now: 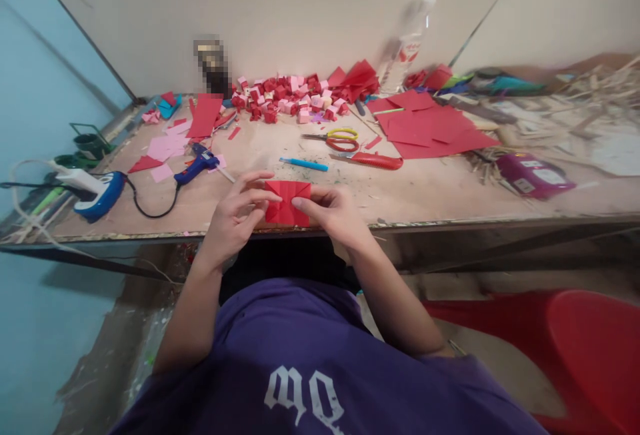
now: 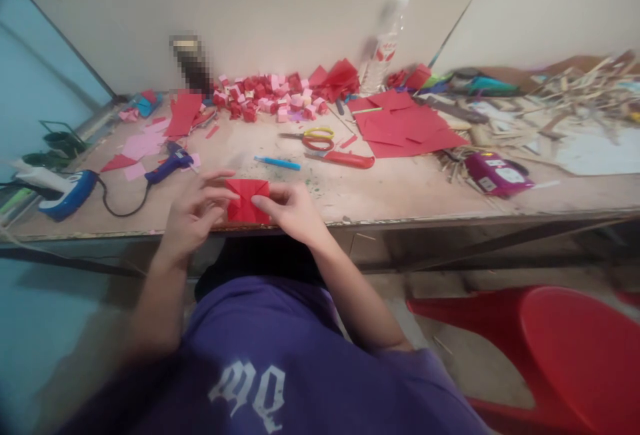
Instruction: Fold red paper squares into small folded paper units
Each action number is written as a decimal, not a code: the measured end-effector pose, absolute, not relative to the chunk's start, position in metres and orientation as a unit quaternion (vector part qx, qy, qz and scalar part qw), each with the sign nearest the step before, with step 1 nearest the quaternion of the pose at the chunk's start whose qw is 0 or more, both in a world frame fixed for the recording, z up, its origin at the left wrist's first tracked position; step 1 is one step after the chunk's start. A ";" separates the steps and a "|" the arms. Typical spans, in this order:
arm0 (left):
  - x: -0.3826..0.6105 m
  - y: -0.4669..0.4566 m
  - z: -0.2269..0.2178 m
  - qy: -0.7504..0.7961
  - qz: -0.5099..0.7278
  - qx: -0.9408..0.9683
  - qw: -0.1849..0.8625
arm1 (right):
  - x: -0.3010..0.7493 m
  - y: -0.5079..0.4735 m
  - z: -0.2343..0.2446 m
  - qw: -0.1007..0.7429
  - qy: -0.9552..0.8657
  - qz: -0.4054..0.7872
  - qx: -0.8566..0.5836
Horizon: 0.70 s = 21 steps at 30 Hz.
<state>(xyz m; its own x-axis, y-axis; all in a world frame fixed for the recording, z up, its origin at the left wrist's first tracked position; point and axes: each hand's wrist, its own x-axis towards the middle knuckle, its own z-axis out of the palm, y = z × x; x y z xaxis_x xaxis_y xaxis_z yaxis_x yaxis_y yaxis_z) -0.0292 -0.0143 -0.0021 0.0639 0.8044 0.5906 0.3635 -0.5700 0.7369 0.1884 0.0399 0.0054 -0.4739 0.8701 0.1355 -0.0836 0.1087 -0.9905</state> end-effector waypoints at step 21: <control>-0.035 -0.011 -0.011 0.373 0.537 0.735 0.180 | 0.190 0.044 0.006 0.423 -0.584 0.635 -0.277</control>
